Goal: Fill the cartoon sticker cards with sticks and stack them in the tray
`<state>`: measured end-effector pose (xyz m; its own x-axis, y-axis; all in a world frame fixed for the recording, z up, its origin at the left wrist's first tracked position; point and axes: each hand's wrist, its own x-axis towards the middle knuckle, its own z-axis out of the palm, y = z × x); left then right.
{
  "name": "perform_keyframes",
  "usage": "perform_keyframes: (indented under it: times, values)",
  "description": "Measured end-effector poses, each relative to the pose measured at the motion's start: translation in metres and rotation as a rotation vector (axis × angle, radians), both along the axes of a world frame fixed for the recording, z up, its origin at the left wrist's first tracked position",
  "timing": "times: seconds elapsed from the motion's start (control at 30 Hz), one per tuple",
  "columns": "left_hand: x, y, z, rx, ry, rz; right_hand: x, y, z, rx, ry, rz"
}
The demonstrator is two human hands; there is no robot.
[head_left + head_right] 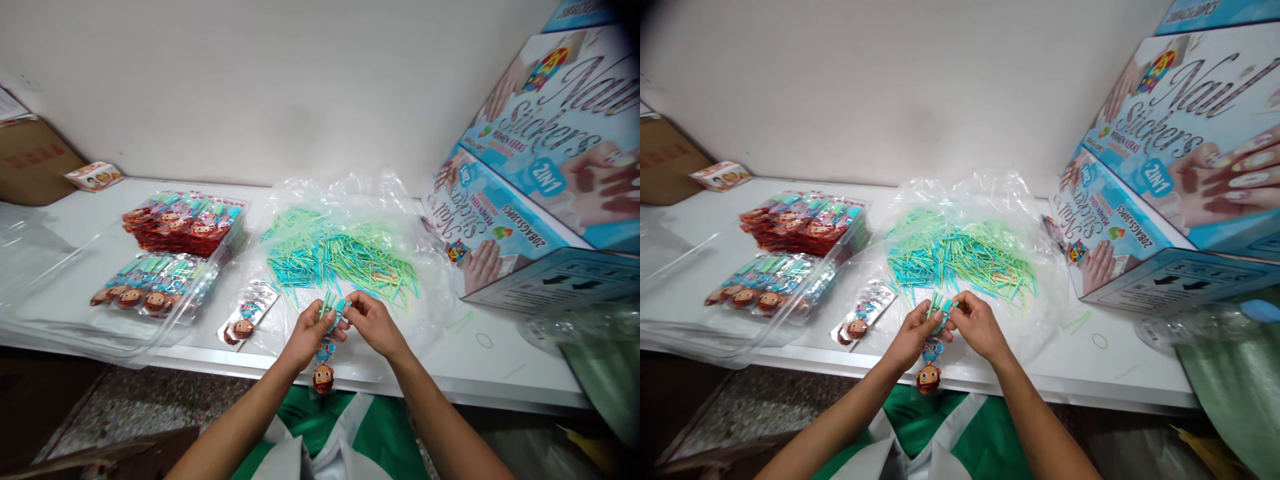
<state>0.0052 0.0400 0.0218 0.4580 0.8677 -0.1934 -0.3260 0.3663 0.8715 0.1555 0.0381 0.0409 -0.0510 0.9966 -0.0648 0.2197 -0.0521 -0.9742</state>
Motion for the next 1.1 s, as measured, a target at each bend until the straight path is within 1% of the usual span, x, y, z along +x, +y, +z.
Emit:
perform_keyframes:
  times: [0.13,0.37,0.53,0.67,0.8,0.87,1.0,1.1]
  values:
    - [0.0011,-0.0008,-0.0021,0.014,0.001,-0.009,-0.0033,-0.0012,-0.0021,-0.033,0.085,-0.040]
    - [-0.0013,0.0007,-0.0023,0.021,0.008,-0.008,0.0003,-0.0019,0.0015,0.030,0.019,-0.030]
    - [-0.0010,-0.0004,-0.0009,0.023,0.009,-0.021,0.0000,-0.0007,0.0010,0.023,-0.001,-0.021]
    - [-0.0001,-0.0010,-0.0011,0.029,0.001,-0.039,-0.0031,-0.0001,-0.0014,0.022,0.005,-0.053]
    - [-0.0005,-0.0004,-0.0006,0.024,0.008,-0.038,-0.0036,-0.0012,-0.0017,0.056,-0.011,0.001]
    - [-0.0004,-0.0007,0.0001,0.033,0.006,-0.046,-0.0033,-0.0020,-0.0005,0.050,-0.016,0.019]
    - [0.0008,-0.0021,-0.0005,0.027,-0.008,-0.068,-0.0042,-0.0036,0.0023,0.012,0.037,-0.004]
    - [0.0009,-0.0019,-0.0025,0.030,-0.025,-0.076,-0.0056,-0.0044,0.0036,0.034,0.055,0.002]
